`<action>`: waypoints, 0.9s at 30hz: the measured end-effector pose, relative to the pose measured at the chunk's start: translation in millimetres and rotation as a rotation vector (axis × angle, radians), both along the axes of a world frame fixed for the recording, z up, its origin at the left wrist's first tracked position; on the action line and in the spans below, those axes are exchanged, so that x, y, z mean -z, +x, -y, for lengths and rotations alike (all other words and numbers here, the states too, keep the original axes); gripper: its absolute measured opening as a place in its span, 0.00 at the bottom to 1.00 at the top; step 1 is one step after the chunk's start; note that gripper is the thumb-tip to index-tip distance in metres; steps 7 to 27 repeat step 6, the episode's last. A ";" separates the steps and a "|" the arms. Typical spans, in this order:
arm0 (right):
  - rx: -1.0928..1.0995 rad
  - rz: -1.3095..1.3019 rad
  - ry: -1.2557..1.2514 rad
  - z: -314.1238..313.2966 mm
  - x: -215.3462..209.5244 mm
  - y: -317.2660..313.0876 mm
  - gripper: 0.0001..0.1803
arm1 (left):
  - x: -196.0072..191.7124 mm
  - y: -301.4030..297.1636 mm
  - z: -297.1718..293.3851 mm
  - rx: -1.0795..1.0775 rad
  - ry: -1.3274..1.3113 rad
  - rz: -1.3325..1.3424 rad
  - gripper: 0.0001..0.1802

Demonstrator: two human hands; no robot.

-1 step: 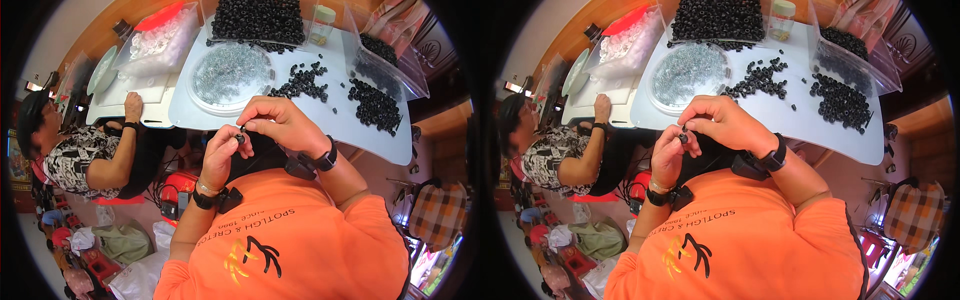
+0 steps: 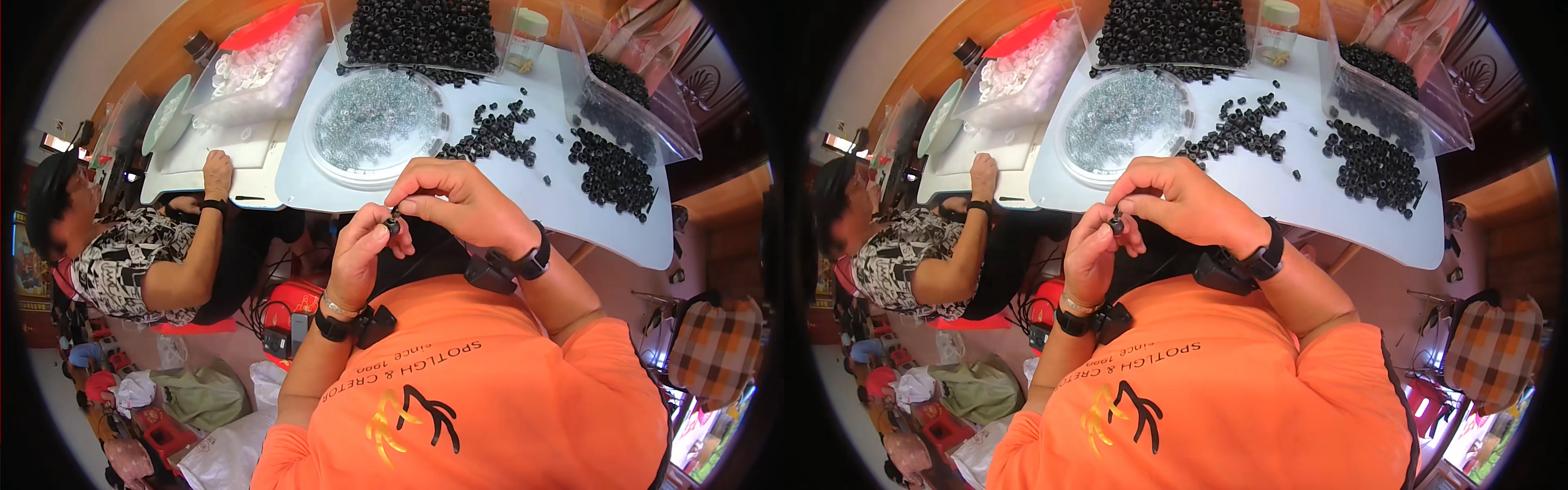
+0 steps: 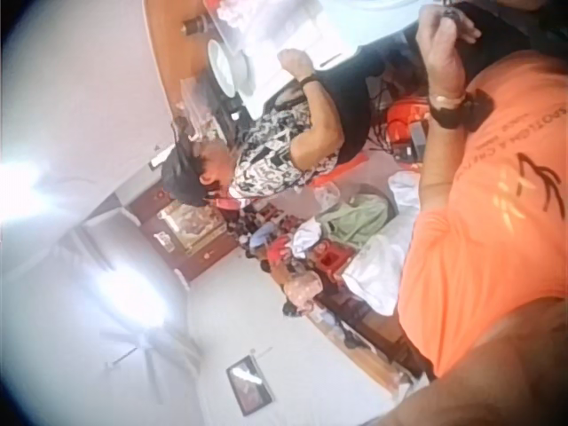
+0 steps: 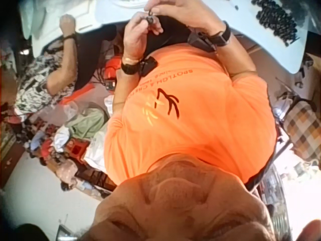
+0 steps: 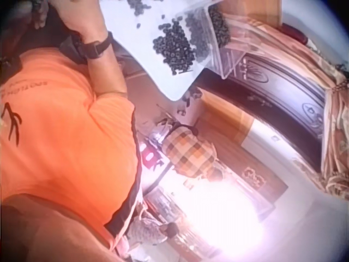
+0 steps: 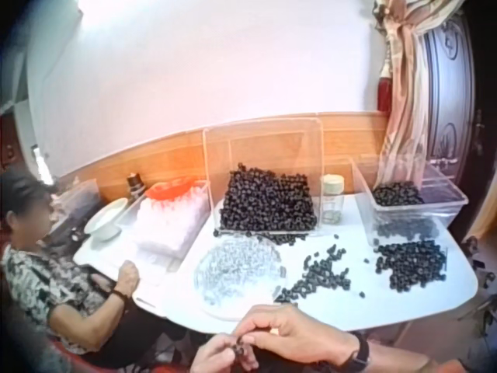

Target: Manually assembling small black plastic components by hand at a workbench.

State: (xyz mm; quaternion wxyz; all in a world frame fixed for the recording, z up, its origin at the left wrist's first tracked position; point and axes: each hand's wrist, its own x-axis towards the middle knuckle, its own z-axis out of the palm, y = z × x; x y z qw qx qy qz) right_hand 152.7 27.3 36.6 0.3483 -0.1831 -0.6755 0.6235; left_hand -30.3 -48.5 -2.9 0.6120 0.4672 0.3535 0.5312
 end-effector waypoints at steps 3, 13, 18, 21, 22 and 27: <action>-0.024 0.024 0.026 1.1 2.9 -1.1 0.06 | -0.3 0.4 0.2 0.004 -0.009 -0.009 0.15; -0.039 0.051 0.007 2.5 0.2 -0.4 0.07 | -1.0 0.9 -0.4 -0.004 -0.018 -0.030 0.16; -0.039 0.051 0.007 2.5 0.2 -0.4 0.07 | -1.0 0.9 -0.4 -0.004 -0.018 -0.030 0.16; -0.039 0.051 0.007 2.5 0.2 -0.4 0.07 | -1.0 0.9 -0.4 -0.004 -0.018 -0.030 0.16; -0.039 0.051 0.007 2.5 0.2 -0.4 0.07 | -1.0 0.9 -0.4 -0.004 -0.018 -0.030 0.16; -0.039 0.051 0.007 2.5 0.2 -0.4 0.07 | -1.0 0.9 -0.4 -0.004 -0.018 -0.030 0.16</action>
